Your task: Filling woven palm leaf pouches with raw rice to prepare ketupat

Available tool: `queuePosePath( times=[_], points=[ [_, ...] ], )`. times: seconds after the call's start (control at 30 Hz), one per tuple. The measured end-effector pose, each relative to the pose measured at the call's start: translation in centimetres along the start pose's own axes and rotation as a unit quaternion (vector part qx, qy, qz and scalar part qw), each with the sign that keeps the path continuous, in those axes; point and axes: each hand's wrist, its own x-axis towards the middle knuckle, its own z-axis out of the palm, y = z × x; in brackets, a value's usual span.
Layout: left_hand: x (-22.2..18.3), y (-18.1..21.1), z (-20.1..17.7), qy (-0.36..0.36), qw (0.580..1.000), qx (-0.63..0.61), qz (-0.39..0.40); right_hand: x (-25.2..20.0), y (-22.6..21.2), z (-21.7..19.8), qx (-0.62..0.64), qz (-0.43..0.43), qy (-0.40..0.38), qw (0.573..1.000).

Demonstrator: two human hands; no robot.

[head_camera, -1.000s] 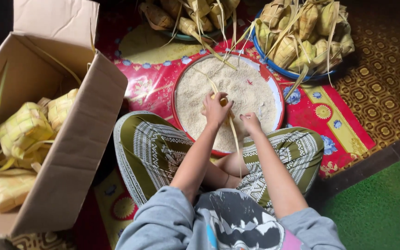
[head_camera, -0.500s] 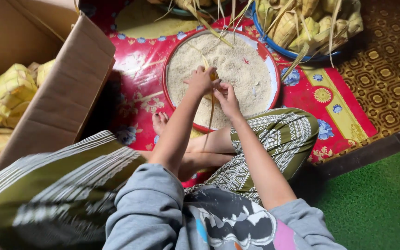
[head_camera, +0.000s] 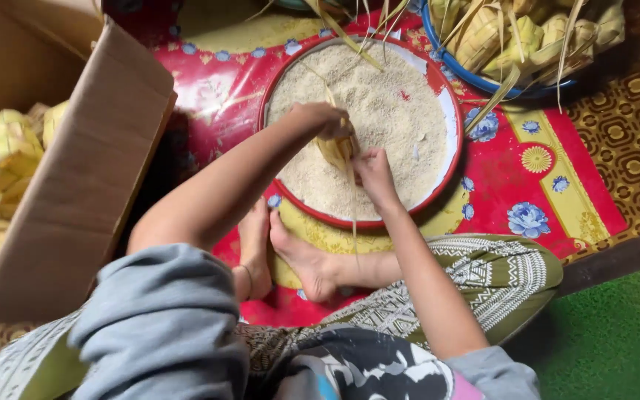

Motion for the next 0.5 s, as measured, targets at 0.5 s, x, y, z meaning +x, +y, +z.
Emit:
queuePosePath(
  times=[0.5],
  points=[
    [3.1, -1.1, 0.3, 0.132, 0.97, -0.204, 0.006, 4.4, -1.3, -4.3, -0.089, -0.012, -0.192, 0.977]
  ],
)
